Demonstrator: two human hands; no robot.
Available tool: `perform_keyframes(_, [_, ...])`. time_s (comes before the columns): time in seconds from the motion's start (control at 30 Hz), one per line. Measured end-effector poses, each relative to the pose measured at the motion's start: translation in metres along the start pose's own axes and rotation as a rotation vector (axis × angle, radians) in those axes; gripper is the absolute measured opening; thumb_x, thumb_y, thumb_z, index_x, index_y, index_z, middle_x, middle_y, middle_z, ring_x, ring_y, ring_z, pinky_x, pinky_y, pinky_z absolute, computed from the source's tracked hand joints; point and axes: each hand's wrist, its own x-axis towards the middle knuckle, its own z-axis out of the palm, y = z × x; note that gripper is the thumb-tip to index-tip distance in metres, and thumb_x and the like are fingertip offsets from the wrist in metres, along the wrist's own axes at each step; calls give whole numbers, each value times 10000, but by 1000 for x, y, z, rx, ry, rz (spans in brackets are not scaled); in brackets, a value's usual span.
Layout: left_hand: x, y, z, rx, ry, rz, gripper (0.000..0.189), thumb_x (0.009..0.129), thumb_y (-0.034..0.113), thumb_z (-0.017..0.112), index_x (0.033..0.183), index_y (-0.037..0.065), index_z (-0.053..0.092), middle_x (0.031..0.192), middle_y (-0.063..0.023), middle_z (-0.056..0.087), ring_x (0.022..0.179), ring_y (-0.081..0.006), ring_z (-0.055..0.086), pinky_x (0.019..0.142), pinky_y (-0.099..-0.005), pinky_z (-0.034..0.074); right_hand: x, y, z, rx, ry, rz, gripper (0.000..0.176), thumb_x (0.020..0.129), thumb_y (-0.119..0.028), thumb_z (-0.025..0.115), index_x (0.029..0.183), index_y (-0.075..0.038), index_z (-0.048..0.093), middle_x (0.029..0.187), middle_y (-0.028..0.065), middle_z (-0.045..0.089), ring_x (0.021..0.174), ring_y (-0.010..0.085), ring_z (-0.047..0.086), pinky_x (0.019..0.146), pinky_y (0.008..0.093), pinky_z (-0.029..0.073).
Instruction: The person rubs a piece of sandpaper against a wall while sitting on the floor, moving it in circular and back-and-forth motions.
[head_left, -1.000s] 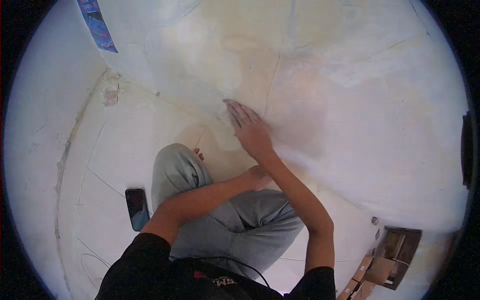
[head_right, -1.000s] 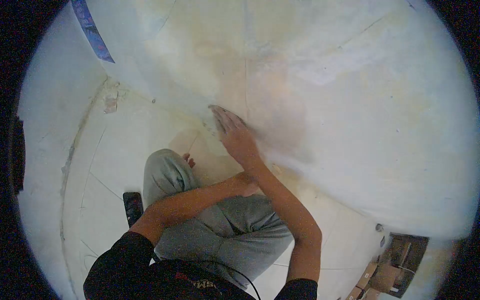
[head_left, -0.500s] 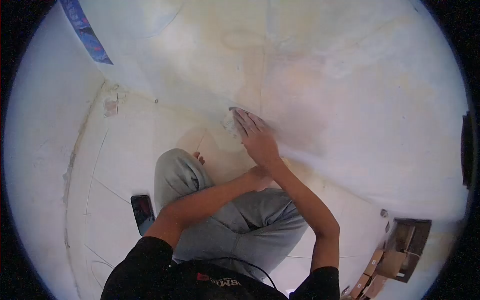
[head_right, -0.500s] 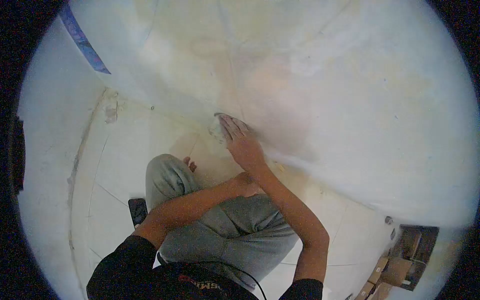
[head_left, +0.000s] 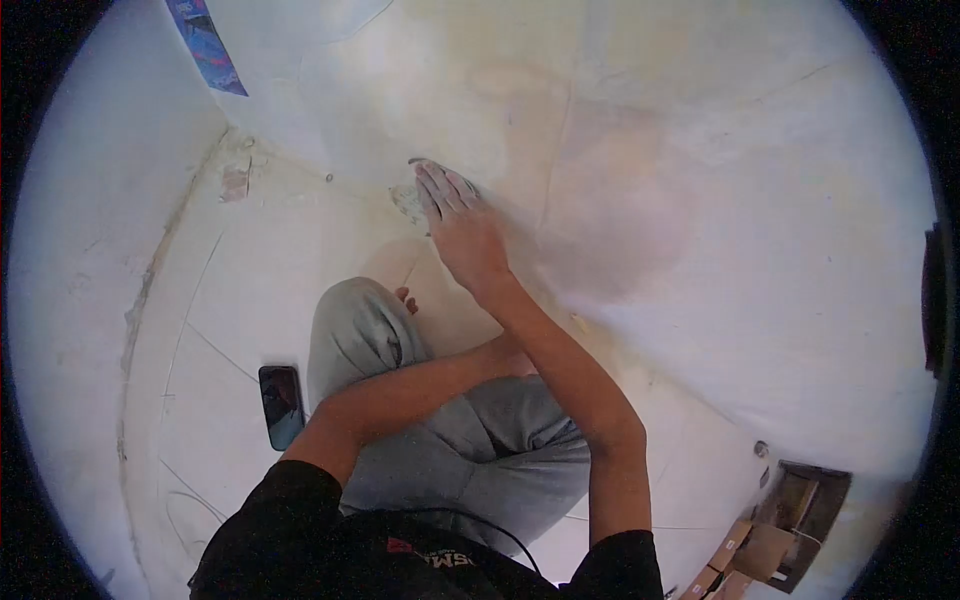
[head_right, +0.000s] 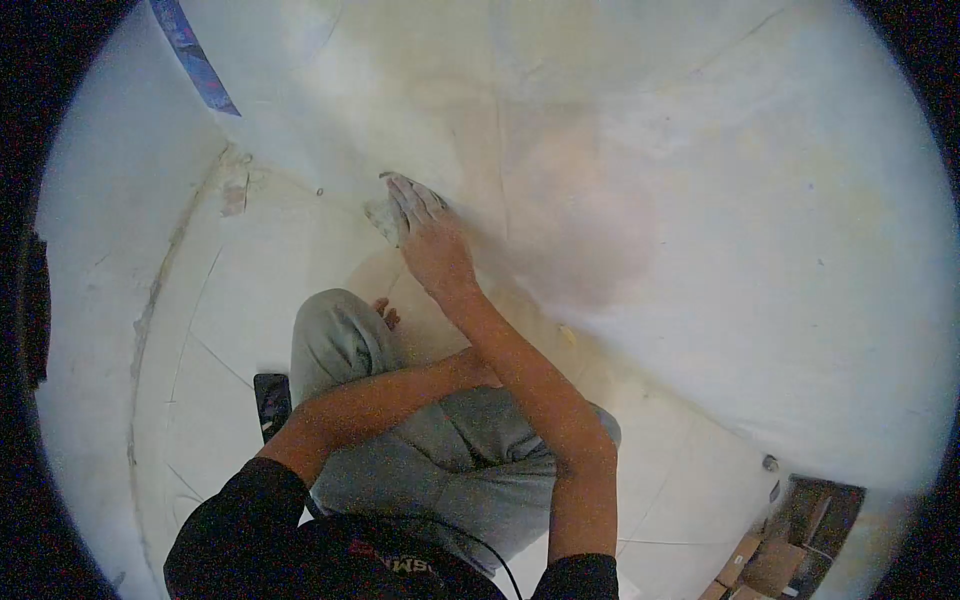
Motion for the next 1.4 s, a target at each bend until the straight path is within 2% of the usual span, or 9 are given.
perform_keyframes(0.13, [7,8,-6,233,-53,-93,331,855,254,643,1084,17,612,1097,-194,626,1093,-361,568,931,-467,437,-22,11,-17,-113,-52,-8,587,844,-146,530,1397,31,441,1512,107,392,1432,221,302,1179,373,264])
perform_keyframes(0.23, [9,0,0,301,3,77,297,856,212,630,1060,-3,609,1058,-209,642,1042,-379,595,894,-479,462,-55,25,-46,-141,-119,3,579,845,-140,526,1395,24,448,1519,97,386,1432,216,305,1182,375,260])
perform_keyframes(0.3, [10,18,-12,161,-248,-178,286,862,175,598,1071,-21,597,1017,-222,660,984,-407,619,874,-488,478,-75,32,-58,-222,-182,-2,574,845,-138,525,1392,22,454,1522,93,383,1432,216,307,1183,375,259])
perform_keyframes(0.4, [19,29,-21,389,-586,-221,286,863,165,584,1077,-24,597,979,-214,677,921,-430,634,853,-494,491,-89,34,-64,-229,-186,-12,566,845,-145,525,1383,20,464,1524,92,380,1433,217,304,1183,377,257])
perform_keyframes(0.53, [24,44,-32,401,-589,-254,278,860,168,591,1076,-6,611,1044,-209,665,1009,-403,619,886,-475,478,-72,25,-64,-332,-170,-21,576,843,-156,546,1388,11,464,1526,93,377,1430,231,308,1165,385,279])
perform_keyframes(0.7, [14,46,-32,66,-181,-222,283,876,210,596,1061,-3,614,1163,-212,618,1157,-362,551,951,-442,436,-23,6,-31,-197,-66,27,581,839,-152,562,1389,8,465,1516,91,385,1404,230,341,1138,385,314])
perform_keyframes(0.93, [23,57,-45,80,-199,-301,258,916,189,537,1044,-28,593,1123,-223,619,1128,-379,562,947,-483,432,-18,14,-20,-181,-82,-40,548,849,-133,519,1377,11,480,1510,95,388,1374,231,374,1139,370,316])
perform_keyframes(1.1, [18,25,-19,483,-567,-238,238,897,147,509,1035,-19,609,948,-227,650,932,-381,649,813,-498,511,-85,42,-54,-276,-196,-77,561,832,-135,523,1368,24,482,1524,96,376,1399,230,346,1149,377,305])
perform_keyframes(1.4, [5,6,-1,426,-342,-116,212,841,106,583,1003,-23,628,946,-205,662,896,-383,652,786,-480,524,-97,29,-69,-365,-220,38,608,800,-112,556,1385,25,462,1506,100,394,1386,268,355,1137,411,320])
